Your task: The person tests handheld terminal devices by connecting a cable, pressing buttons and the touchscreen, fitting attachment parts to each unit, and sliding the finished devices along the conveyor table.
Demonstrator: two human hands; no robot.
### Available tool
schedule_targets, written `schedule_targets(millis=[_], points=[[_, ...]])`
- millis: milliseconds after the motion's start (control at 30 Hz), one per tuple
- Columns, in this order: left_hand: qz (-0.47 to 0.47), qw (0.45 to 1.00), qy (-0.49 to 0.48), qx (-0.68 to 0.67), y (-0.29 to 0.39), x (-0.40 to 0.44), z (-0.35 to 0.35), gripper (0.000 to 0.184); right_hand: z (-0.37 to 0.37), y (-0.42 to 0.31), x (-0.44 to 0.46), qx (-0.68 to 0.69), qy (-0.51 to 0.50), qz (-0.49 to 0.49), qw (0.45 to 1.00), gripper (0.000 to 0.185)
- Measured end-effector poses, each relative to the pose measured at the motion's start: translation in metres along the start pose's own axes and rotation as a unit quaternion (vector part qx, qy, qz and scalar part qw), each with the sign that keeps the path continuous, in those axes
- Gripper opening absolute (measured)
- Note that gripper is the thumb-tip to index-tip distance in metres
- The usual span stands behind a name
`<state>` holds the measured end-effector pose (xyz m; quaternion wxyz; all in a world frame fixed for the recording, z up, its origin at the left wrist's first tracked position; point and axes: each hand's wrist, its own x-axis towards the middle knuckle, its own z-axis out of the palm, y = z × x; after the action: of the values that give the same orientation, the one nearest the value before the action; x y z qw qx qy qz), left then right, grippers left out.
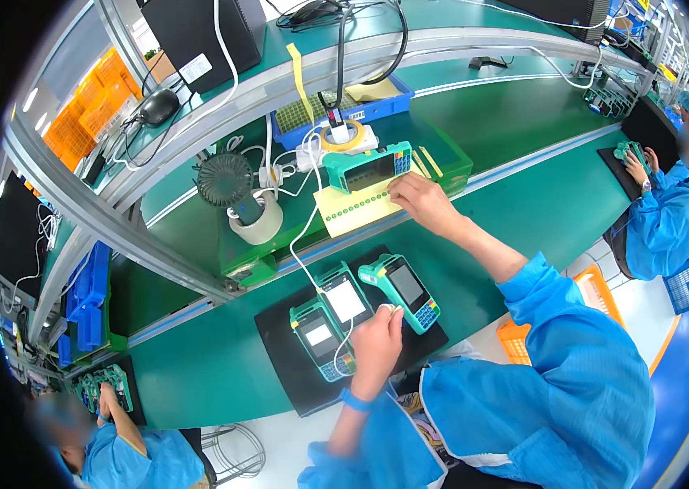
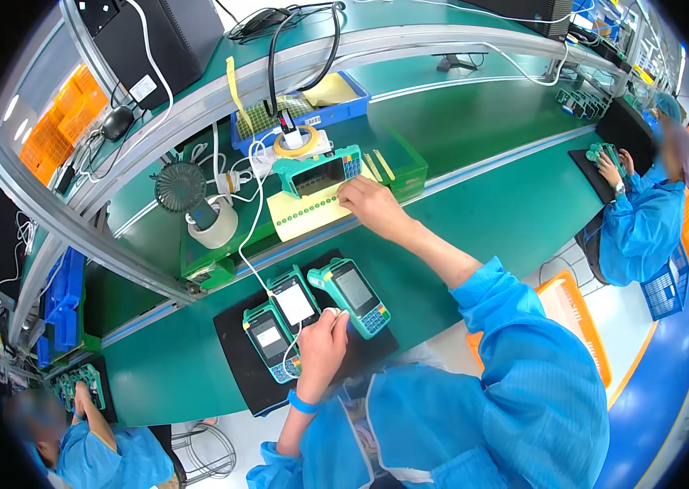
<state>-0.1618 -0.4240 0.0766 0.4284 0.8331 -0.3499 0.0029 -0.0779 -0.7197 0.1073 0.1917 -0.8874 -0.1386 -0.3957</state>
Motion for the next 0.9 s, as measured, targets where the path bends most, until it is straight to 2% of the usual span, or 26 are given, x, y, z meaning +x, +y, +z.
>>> schedule_targets(millis=[67, 167, 200, 233, 300, 333, 433, 533, 633, 733, 833, 867, 900], points=[[0.022, 0.999, 0.019, 0.037, 0.005, 0.004, 0.003, 0.024, -0.002, -0.009, 0.002, 0.033, 0.008, 0.032, 0.999, 0.012], [0.029, 0.999, 0.022, 0.039, 0.021, 0.014, 0.002, 0.023, -0.010, -0.040, -0.001, 0.194, -0.067, 0.157, 0.966, 0.010], [0.035, 0.998, 0.025, 0.050, 0.020, 0.016, 0.007, 0.024, -0.016, -0.051, -0.001, 0.245, -0.141, 0.200, 0.938, 0.013], [0.038, 0.998, 0.027, 0.052, 0.021, 0.018, 0.010, 0.023, -0.017, -0.055, -0.004, 0.225, -0.206, 0.175, 0.936, 0.016], [0.046, 0.997, 0.030, 0.055, 0.024, 0.022, 0.013, 0.023, -0.016, -0.065, -0.010, 0.257, -0.280, 0.186, 0.906, 0.017], [0.049, 0.996, 0.029, 0.064, 0.025, 0.024, 0.015, 0.021, -0.017, -0.072, -0.008, 0.229, -0.294, 0.168, 0.913, 0.016], [0.055, 0.995, 0.029, 0.074, 0.024, 0.025, 0.019, 0.020, -0.011, -0.078, -0.012, 0.186, -0.297, 0.132, 0.927, 0.013], [0.054, 0.996, 0.031, 0.071, 0.024, 0.026, 0.019, 0.020, 0.006, -0.088, -0.018, 0.128, -0.277, 0.130, 0.943, 0.013], [0.054, 0.995, 0.031, 0.078, 0.022, 0.026, 0.018, 0.026, 0.007, -0.101, -0.017, 0.063, -0.298, 0.143, 0.942, 0.020], [0.034, 0.997, 0.013, 0.061, 0.017, 0.022, 0.014, 0.026, 0.002, -0.110, -0.019, 0.099, -0.228, 0.132, 0.960, 0.029], [0.016, 1.000, -0.001, 0.015, 0.009, 0.013, 0.002, 0.025, -0.011, -0.122, -0.027, 0.148, -0.138, 0.171, 0.964, 0.034], [0.024, 1.000, 0.000, 0.006, 0.002, 0.009, 0.000, 0.026, -0.014, -0.121, -0.039, 0.160, -0.142, 0.194, 0.958, 0.041], [-0.010, 0.999, -0.028, -0.041, -0.005, 0.005, -0.003, 0.026, -0.017, -0.123, -0.050, 0.163, -0.120, 0.186, 0.962, 0.045]])
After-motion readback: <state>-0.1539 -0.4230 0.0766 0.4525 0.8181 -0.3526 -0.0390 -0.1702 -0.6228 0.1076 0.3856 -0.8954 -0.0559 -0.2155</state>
